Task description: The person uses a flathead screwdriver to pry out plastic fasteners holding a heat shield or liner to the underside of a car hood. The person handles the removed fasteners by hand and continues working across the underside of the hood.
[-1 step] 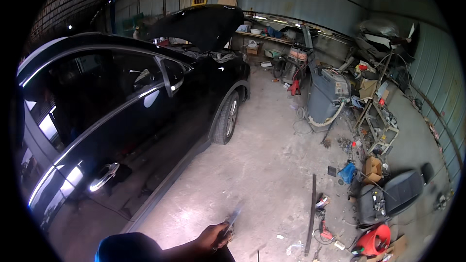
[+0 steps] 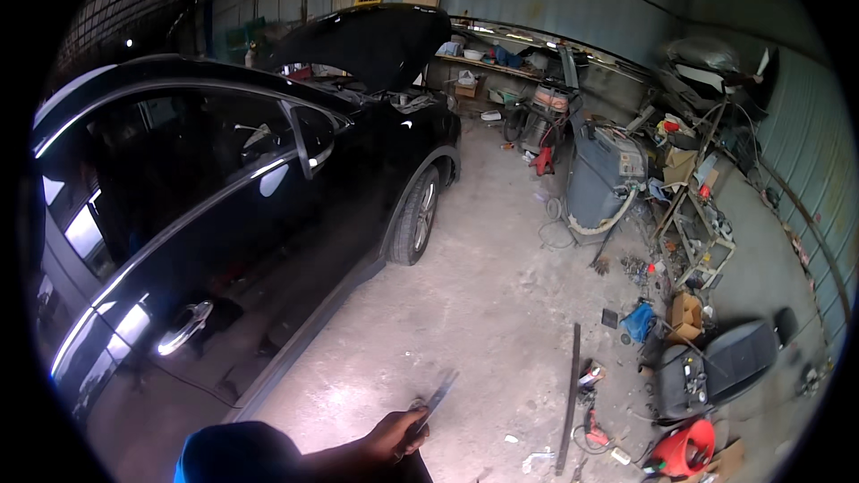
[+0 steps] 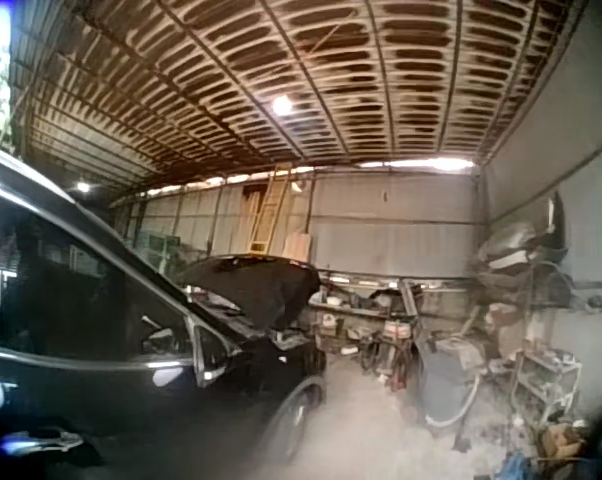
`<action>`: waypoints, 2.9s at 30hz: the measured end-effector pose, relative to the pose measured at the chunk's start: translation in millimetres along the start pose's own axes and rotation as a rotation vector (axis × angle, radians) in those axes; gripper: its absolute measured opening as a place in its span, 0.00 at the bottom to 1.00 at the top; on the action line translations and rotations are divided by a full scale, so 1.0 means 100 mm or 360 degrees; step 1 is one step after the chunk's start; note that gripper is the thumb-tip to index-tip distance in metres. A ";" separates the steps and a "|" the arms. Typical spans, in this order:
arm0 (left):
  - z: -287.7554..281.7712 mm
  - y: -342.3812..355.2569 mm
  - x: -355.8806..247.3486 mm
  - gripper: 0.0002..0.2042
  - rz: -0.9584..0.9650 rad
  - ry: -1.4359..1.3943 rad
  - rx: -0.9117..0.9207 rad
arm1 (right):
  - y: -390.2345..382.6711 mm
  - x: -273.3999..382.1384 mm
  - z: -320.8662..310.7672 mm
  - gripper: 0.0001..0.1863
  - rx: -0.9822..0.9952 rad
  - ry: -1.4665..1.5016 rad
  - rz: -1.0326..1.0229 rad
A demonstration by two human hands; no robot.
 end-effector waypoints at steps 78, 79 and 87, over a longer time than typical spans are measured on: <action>-2.45 11.40 -17.15 0.18 0.0860 0.0750 -0.1638 | 20.90 6.64 9.02 0.10 0.1193 -0.1364 -0.0779; -2.70 11.35 -17.20 0.19 0.0809 0.0562 -0.1705 | 21.09 7.10 9.31 0.12 0.1150 -0.1417 -0.0705; -3.88 12.19 -18.11 0.18 0.0726 0.0298 -0.1687 | 21.65 8.72 11.22 0.12 0.1290 0.0052 -0.0041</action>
Point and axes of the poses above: each hand's wrist, its own y-axis towards the middle knuckle, its own z-axis out of the palm, x = y × z, the point moved 8 cm from there along y, towards the middle knuckle, and after that the axes turned 10 degrees about -z, right-handed, at the moved point
